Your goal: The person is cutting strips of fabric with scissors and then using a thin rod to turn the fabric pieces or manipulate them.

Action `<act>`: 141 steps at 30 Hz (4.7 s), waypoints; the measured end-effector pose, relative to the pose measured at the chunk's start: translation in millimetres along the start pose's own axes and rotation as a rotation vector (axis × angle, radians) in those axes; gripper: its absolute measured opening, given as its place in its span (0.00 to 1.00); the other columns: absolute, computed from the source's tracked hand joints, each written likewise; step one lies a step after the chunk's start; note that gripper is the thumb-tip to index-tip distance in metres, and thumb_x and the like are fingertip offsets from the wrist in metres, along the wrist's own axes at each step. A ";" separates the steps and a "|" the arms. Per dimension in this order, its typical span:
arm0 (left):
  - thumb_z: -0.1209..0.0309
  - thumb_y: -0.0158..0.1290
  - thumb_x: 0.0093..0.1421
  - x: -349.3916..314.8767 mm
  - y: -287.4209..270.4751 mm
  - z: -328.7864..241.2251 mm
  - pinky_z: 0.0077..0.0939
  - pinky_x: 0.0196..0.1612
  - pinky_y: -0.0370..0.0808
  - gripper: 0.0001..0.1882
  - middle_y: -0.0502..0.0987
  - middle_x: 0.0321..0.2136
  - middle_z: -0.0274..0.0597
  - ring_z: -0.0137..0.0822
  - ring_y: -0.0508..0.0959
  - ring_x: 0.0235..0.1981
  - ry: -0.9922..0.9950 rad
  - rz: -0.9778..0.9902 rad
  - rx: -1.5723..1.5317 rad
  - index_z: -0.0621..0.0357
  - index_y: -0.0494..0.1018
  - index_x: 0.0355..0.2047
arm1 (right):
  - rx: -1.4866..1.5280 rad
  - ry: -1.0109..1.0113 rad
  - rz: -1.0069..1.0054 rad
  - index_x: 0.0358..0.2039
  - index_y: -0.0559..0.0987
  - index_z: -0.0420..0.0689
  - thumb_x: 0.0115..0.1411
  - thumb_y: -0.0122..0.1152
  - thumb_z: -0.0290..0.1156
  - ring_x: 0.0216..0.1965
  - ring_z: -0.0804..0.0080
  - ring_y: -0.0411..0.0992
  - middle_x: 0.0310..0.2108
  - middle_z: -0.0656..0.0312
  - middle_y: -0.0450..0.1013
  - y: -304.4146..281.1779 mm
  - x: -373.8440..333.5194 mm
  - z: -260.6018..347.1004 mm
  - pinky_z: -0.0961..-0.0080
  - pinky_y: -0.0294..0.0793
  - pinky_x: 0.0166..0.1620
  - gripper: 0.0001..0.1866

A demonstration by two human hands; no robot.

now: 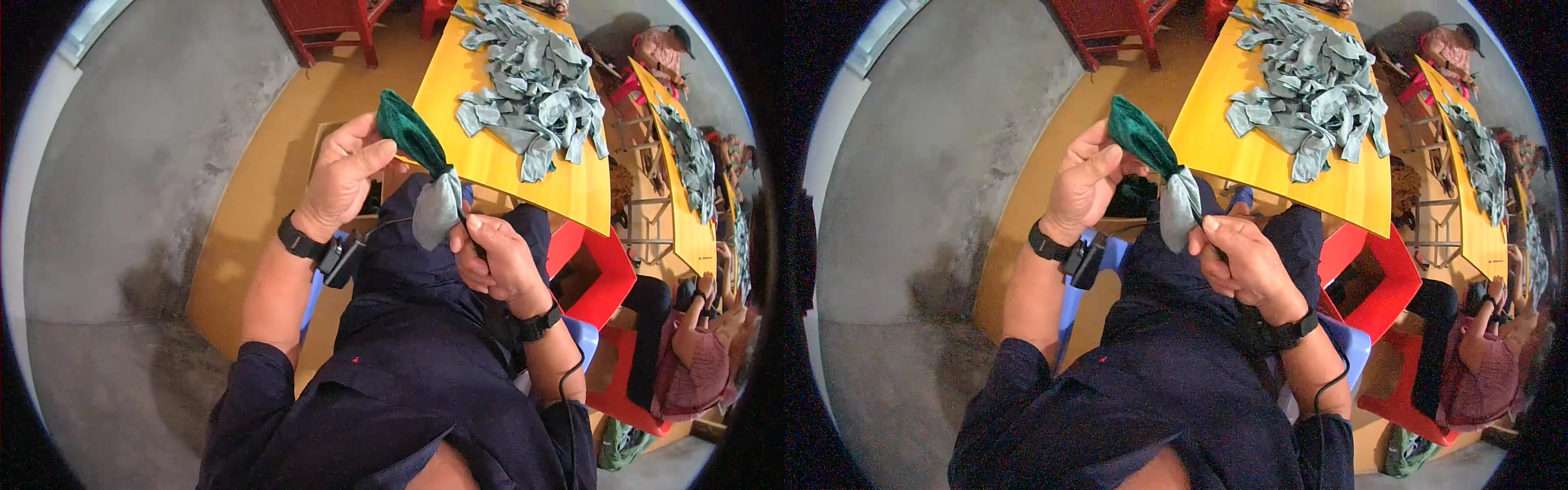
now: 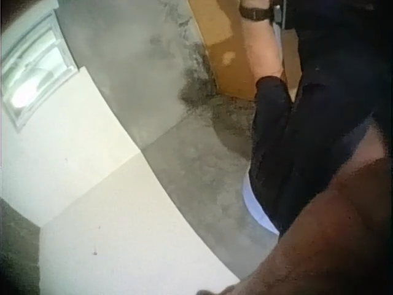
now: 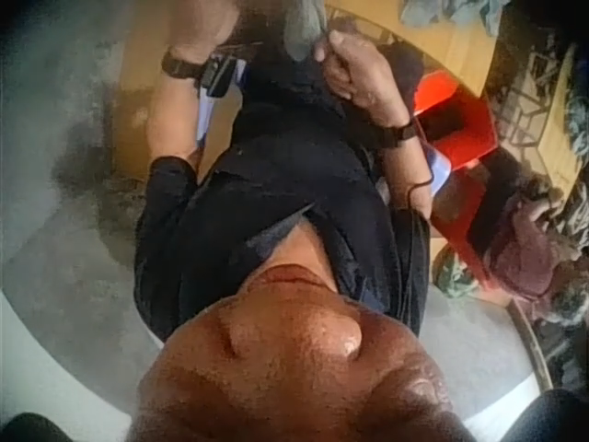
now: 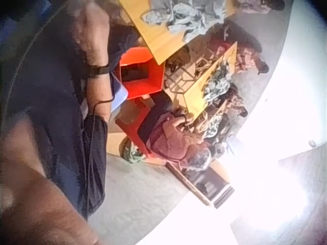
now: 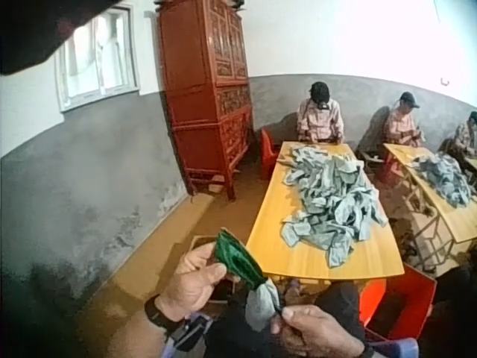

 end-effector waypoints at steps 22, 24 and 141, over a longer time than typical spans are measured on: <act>0.72 0.54 0.64 14.2 -9.8 9.7 0.21 0.42 0.76 0.09 0.80 0.36 0.37 0.26 0.78 0.35 -0.176 -0.025 -0.020 0.64 0.75 0.42 | -0.369 -0.021 -0.120 0.37 0.76 0.37 0.69 0.48 0.39 0.13 0.84 0.58 0.16 0.67 0.65 -11.2 6.4 4.0 0.86 0.54 0.17 0.16; 0.73 0.54 0.64 12.8 -8.9 14.8 0.19 0.41 0.75 0.08 0.80 0.35 0.37 0.24 0.78 0.34 -0.201 -0.037 -0.072 0.65 0.76 0.40 | -0.467 -0.081 -0.136 0.36 0.75 0.38 0.69 0.48 0.39 0.13 0.85 0.57 0.15 0.68 0.64 -10.5 8.3 2.6 0.86 0.53 0.16 0.16; 0.63 0.46 0.68 33.2 -29.7 119.0 0.20 0.25 0.75 0.15 0.80 0.32 0.42 0.34 0.81 0.28 -0.634 -0.391 0.105 0.65 0.74 0.37 | -1.336 -0.427 -0.493 0.29 0.74 0.40 0.58 0.58 0.27 0.29 0.44 0.73 0.24 0.46 0.72 -80.4 75.3 -21.1 0.54 0.72 0.31 0.05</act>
Point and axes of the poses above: each hand's wrist, its own x-axis towards the middle knuckle, its own y-axis out of the palm, z = x × y, the point moved 1 cm from there along x, towards the middle knuckle
